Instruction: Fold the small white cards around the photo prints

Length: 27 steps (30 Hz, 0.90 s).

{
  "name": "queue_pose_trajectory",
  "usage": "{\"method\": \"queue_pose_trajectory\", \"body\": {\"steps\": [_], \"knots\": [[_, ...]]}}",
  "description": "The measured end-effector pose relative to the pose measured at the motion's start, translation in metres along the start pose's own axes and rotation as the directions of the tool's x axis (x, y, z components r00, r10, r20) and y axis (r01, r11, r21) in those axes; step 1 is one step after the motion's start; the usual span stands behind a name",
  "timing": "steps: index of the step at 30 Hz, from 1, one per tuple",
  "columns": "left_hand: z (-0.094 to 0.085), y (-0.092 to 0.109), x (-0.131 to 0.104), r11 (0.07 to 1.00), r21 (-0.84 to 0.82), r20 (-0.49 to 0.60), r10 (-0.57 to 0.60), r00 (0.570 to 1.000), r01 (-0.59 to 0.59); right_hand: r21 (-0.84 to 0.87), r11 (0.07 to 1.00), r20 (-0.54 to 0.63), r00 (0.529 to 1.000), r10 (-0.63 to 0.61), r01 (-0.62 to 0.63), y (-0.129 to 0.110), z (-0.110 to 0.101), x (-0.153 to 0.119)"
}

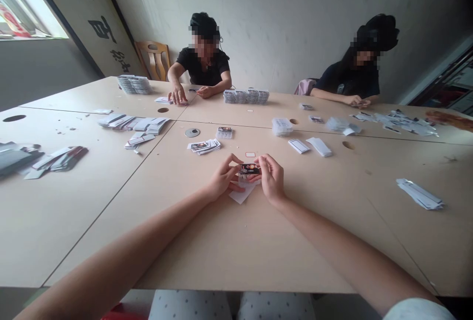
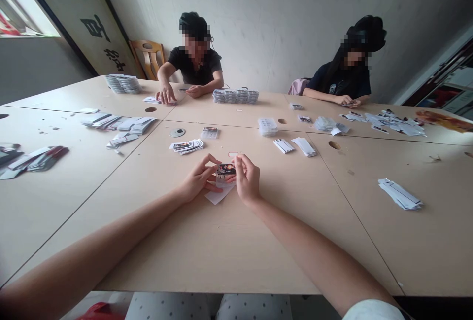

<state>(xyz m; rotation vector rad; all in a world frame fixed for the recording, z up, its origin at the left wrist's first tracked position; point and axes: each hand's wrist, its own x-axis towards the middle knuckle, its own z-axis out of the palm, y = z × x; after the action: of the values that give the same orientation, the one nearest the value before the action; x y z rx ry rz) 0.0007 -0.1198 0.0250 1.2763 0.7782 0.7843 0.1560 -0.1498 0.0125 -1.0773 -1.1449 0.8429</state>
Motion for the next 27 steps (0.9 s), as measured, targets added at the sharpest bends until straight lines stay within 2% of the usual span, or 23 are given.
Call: {"method": "queue_pose_trajectory", "body": {"steps": [14,18,21,27], "knots": [[0.002,0.000,-0.001,1.000,0.005,-0.017,-0.008,1.000,0.008,-0.083,0.996,0.066,0.997,-0.034,0.040,0.000,-0.002,0.003],[0.001,-0.002,0.000,1.000,-0.006,-0.004,0.001,1.000,-0.001,-0.076,0.997,0.037,0.999,-0.020,0.023,0.001,-0.001,0.002],[-0.002,-0.001,0.002,1.000,-0.013,-0.033,0.000,0.999,-0.001,-0.086,0.996,0.007,1.000,0.000,0.000,0.003,-0.003,0.005],[-0.007,0.004,0.004,0.999,0.002,-0.087,0.042,0.995,-0.042,0.044,0.988,-0.122,0.981,0.153,-0.148,0.018,-0.013,0.021]]}}
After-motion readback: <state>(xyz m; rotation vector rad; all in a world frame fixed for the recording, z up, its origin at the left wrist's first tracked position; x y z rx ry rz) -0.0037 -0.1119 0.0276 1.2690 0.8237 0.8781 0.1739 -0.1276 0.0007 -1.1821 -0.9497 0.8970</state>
